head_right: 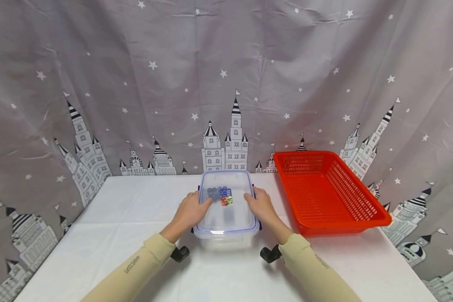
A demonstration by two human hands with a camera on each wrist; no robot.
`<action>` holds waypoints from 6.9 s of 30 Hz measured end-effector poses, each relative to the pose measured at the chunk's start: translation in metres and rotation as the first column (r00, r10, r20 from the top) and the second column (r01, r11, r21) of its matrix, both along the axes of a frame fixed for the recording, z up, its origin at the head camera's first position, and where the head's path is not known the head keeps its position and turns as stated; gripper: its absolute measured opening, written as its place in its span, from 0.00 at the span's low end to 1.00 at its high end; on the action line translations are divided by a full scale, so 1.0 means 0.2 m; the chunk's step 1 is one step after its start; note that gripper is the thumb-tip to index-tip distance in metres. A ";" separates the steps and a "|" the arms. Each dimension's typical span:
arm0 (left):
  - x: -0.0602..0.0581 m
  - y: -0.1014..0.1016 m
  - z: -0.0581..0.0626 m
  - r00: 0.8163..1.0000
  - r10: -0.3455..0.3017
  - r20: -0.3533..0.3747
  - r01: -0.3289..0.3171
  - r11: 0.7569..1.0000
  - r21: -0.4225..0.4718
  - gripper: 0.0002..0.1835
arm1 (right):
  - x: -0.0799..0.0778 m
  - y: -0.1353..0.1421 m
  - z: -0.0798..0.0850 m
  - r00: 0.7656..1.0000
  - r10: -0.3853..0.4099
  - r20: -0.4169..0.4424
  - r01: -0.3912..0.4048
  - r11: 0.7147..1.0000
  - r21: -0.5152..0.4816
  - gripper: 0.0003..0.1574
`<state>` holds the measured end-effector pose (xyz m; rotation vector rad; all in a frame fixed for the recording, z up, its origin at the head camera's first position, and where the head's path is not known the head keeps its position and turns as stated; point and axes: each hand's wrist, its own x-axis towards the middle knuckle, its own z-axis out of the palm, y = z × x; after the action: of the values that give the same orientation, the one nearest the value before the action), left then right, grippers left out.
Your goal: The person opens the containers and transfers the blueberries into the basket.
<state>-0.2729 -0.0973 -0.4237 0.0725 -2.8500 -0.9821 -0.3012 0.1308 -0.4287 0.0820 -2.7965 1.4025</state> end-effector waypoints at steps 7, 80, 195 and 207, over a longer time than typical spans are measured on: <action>-0.01 0.00 0.00 0.999 -0.034 -0.013 0.034 0.999 0.033 0.35 | -0.01 0.00 -0.01 1.000 0.014 -0.021 -0.013 1.000 0.022 0.38; 0.08 -0.33 0.37 0.985 -0.066 -0.162 0.095 0.979 0.179 0.31 | 0.05 -0.21 0.38 0.989 0.129 -0.069 -0.135 0.987 -0.091 0.44; 0.02 -1.33 -0.08 0.940 0.174 0.293 -0.325 0.711 0.623 0.40 | 0.00 -1.23 0.05 0.888 0.172 0.426 0.066 0.870 -0.488 0.24; 0.01 -1.37 -0.15 0.932 0.200 0.303 -0.340 0.775 0.533 0.39 | 0.00 -1.26 0.02 0.873 0.132 0.470 0.109 0.886 -0.451 0.34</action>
<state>-0.2710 -0.3704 -0.4536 0.6808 -2.4893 -1.8274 -0.3004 -0.1211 -0.4238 -0.3091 -2.6830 2.3465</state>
